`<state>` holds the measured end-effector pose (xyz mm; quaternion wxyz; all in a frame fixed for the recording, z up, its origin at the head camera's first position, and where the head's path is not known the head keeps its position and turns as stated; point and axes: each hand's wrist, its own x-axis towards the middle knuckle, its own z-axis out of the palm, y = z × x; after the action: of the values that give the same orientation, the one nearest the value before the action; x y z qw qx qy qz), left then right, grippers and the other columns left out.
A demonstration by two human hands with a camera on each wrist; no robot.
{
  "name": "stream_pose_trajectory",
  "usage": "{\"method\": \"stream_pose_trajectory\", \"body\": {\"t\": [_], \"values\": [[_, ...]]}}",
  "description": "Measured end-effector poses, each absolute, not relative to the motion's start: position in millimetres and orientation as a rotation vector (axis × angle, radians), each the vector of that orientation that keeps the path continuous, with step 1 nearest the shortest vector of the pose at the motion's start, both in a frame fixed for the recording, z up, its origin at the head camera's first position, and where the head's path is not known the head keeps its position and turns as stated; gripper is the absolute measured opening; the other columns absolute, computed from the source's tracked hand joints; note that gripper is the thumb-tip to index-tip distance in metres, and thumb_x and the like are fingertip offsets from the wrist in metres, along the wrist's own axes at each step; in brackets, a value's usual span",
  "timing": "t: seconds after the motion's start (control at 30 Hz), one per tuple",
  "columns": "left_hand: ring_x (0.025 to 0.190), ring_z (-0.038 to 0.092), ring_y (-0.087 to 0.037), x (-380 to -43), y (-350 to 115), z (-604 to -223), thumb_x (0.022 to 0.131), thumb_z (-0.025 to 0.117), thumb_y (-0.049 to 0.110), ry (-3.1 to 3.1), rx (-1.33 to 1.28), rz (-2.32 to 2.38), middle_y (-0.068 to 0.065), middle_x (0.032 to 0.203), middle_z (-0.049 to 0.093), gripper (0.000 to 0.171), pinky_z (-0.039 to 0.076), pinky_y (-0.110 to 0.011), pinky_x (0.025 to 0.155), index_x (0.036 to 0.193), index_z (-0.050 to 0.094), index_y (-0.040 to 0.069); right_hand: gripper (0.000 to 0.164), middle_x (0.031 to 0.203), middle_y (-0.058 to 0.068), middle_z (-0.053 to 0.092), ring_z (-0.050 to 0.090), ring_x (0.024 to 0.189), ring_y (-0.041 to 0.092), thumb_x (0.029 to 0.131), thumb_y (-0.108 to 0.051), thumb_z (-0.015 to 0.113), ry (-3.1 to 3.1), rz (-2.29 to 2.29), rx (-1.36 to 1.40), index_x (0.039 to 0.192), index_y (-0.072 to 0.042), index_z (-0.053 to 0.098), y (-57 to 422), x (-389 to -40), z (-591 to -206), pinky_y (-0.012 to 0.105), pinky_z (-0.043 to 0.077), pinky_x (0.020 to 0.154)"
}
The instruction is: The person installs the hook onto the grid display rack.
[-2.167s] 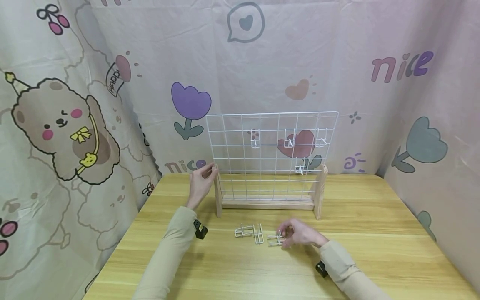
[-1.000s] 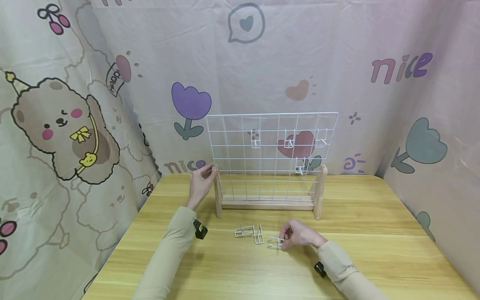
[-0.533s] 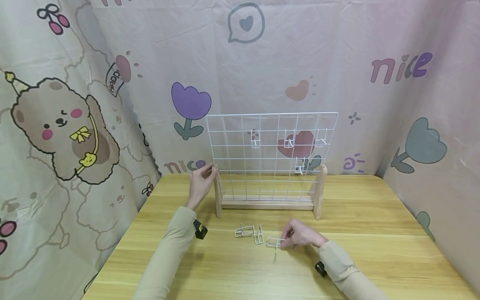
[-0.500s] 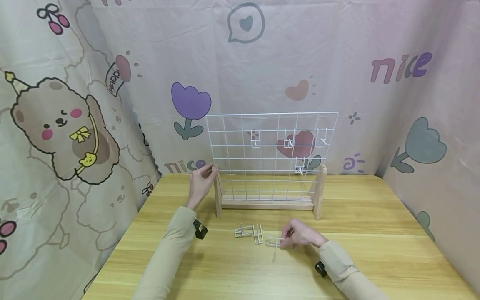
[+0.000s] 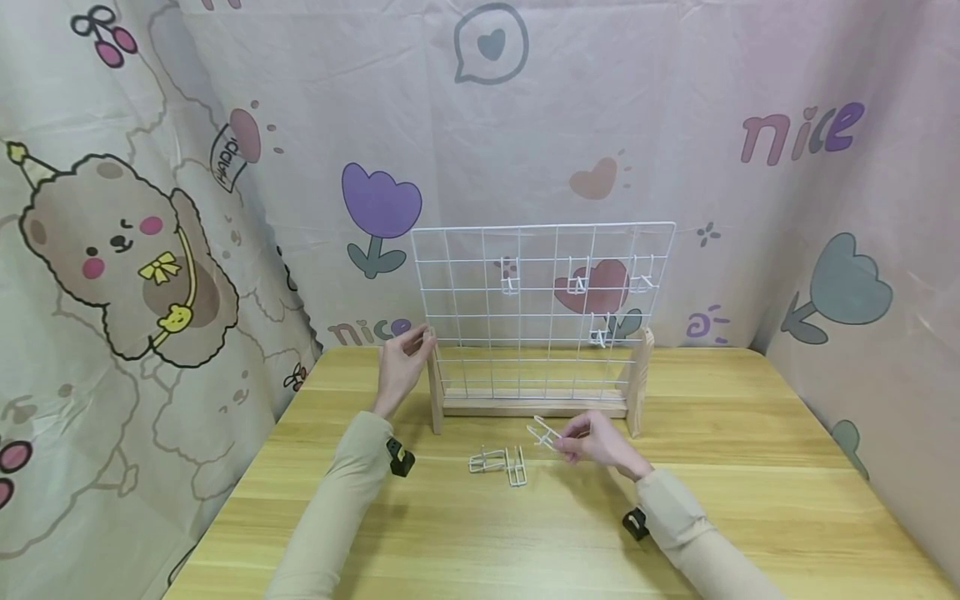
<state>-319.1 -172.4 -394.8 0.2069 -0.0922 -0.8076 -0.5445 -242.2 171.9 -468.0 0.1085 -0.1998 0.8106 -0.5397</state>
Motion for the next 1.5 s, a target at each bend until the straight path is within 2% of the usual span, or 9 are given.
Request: {"method": "stream_pose_trajectory", "body": {"t": [0.23, 0.43, 0.63, 0.8, 0.93, 1.07, 1.27, 1.5], "values": [[0.115, 0.068, -0.041, -319.7, -171.4, -396.9, 0.097, 0.067, 0.013, -2.22, -0.281, -1.457, -0.028, 0.129, 0.065, 0.039, 0.059, -0.038, 0.096, 0.129, 0.063, -0.007, 0.023, 0.085, 0.024, 0.073, 0.069, 0.069, 0.016, 0.091, -0.007, 0.071, 2.382, -1.748, -0.486, 0.101, 0.014, 0.069, 164.7, -248.1, -460.2, 0.031, 0.066, 0.07], [0.118, 0.067, -0.039, -320.3, -172.5, -395.8, 0.098, 0.067, 0.016, -2.249, -0.259, -1.488, -0.025, 0.131, 0.065, 0.039, 0.057, -0.041, 0.1, 0.131, 0.063, -0.005, 0.029, 0.088, 0.011, 0.076, 0.069, 0.07, 0.009, 0.092, -0.008, 0.071, 2.341, -1.898, -0.433, 0.109, 0.016, 0.066, 154.9, -252.6, -452.2, 0.027, 0.064, 0.074], [0.12, 0.066, -0.038, -321.3, -173.5, -396.1, 0.098, 0.067, 0.017, -2.251, -0.262, -1.533, -0.024, 0.133, 0.065, 0.04, 0.056, -0.04, 0.102, 0.132, 0.062, -0.003, 0.032, 0.087, 0.004, 0.076, 0.071, 0.073, 0.01, 0.093, -0.008, 0.071, 2.278, -2.048, -0.33, 0.113, 0.016, 0.065, 143.1, -256.8, -440.2, 0.025, 0.064, 0.076], [0.12, 0.066, -0.038, -320.6, -173.2, -395.5, 0.098, 0.066, 0.016, -2.259, -0.261, -1.526, -0.024, 0.133, 0.064, 0.04, 0.056, -0.039, 0.102, 0.133, 0.062, -0.004, 0.032, 0.08, -0.008, 0.073, 0.071, 0.073, 0.008, 0.092, -0.008, 0.071, 2.251, -2.141, -0.293, 0.113, 0.016, 0.064, 133.4, -260.0, -428.1, 0.03, 0.065, 0.08], [0.12, 0.066, -0.038, -320.6, -173.1, -395.5, 0.098, 0.065, 0.015, -2.265, -0.257, -1.518, -0.025, 0.133, 0.064, 0.04, 0.056, -0.039, 0.102, 0.133, 0.062, -0.004, 0.032, 0.08, -0.01, 0.074, 0.071, 0.072, 0.006, 0.093, -0.006, 0.07, 2.23, -2.225, -0.305, 0.114, 0.017, 0.064, 126.7, -263.7, -420.0, 0.035, 0.066, 0.083], [0.12, 0.066, -0.037, -321.1, -172.8, -395.9, 0.098, 0.065, 0.016, -2.271, -0.253, -1.511, -0.024, 0.134, 0.064, 0.041, 0.057, -0.038, 0.101, 0.133, 0.061, -0.004, 0.032, 0.081, -0.011, 0.074, 0.071, 0.072, 0.006, 0.093, -0.005, 0.07, 2.21, -2.319, -0.287, 0.115, 0.018, 0.063, 121.6, -269.5, -414.5, 0.028, 0.065, 0.08], [0.12, 0.067, -0.037, -321.5, -173.0, -396.6, 0.098, 0.066, 0.017, -2.263, -0.254, -1.509, -0.024, 0.133, 0.065, 0.041, 0.057, -0.038, 0.101, 0.133, 0.061, -0.005, 0.031, 0.079, -0.01, 0.074, 0.071, 0.072, 0.008, 0.094, -0.003, 0.068, 2.155, -2.451, -0.286, 0.115, 0.019, 0.062, 115.9, -275.6, -407.6, 0.025, 0.064, 0.08], [0.121, 0.067, -0.036, -320.7, -173.6, -396.0, 0.098, 0.066, 0.017, -2.274, -0.245, -1.512, -0.024, 0.133, 0.064, 0.042, 0.056, -0.038, 0.102, 0.133, 0.061, -0.005, 0.021, 0.082, -0.008, 0.074, 0.071, 0.074, 0.009, 0.094, -0.005, 0.069, 2.042, -2.601, -0.288, 0.108, 0.01, 0.065, 109.9, -280.3, -402.2, 0.023, 0.064, 0.081]]}}
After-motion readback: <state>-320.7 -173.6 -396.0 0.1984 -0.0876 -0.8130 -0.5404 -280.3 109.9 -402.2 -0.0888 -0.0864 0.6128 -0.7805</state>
